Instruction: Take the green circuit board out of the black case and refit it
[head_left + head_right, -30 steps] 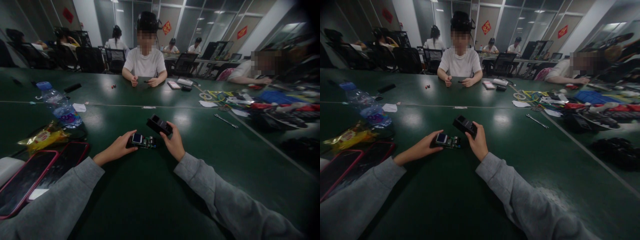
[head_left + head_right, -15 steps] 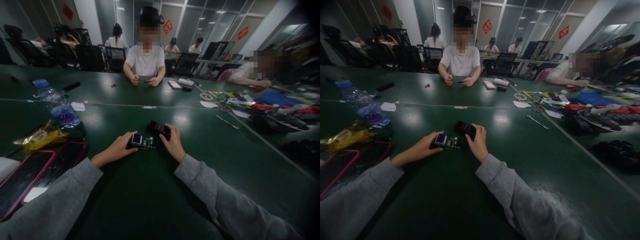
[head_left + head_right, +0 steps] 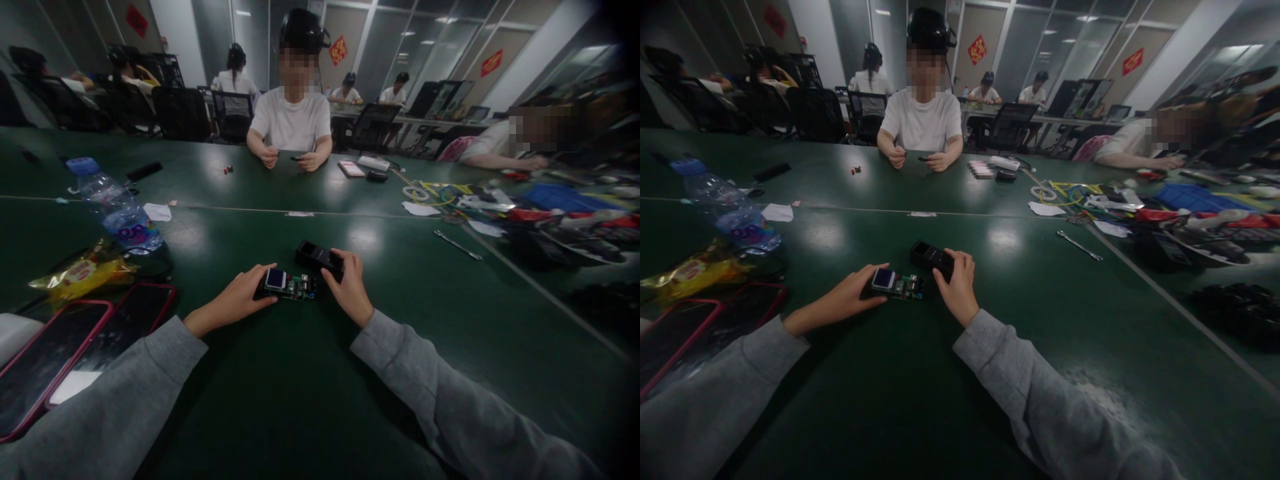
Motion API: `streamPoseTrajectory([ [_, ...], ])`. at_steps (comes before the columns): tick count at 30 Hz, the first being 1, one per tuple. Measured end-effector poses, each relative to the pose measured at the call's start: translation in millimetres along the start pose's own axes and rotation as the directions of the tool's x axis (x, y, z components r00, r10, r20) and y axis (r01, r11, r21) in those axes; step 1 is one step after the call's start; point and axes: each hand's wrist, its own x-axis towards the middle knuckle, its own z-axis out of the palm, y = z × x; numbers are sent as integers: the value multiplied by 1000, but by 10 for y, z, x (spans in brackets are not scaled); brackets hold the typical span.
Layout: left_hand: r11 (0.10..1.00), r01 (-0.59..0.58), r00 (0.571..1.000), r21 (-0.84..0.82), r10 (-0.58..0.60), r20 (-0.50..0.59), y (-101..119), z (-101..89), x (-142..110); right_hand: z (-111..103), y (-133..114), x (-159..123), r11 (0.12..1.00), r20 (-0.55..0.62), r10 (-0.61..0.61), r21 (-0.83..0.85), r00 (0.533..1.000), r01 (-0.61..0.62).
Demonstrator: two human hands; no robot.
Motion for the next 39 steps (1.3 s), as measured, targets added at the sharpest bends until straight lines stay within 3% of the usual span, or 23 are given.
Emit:
streamPoseTrajectory([
  [17, 1000, 0, 1000, -20, 0, 21, 7, -9, -1, 24, 76, 9, 998, 39, 33, 44, 999, -35],
  [22, 999, 8, 999, -32, -7, 32, 5, -25, -9, -9, 31, 16, 994, 0, 35, 103, 999, -35],
  [25, 999, 5, 1000, -37, -4, 28, 2, -25, -12, -81, -119, -10, 982, -49, -23, 184, 999, 32],
  [28, 999, -11, 1000, -38, 11, 9, -15, -5, 1, -140, -294, -80, 962, -58, -157, 219, 986, 166],
  [34, 993, -30, 999, -111, 27, -21, -53, 43, 19, -133, -449, -203, 921, 104, -336, 242, 936, 304],
  [39, 997, 4, 999, -79, -6, -36, -69, 57, 11, -96, -405, -166, 930, 201, -324, 247, 924, 272],
])
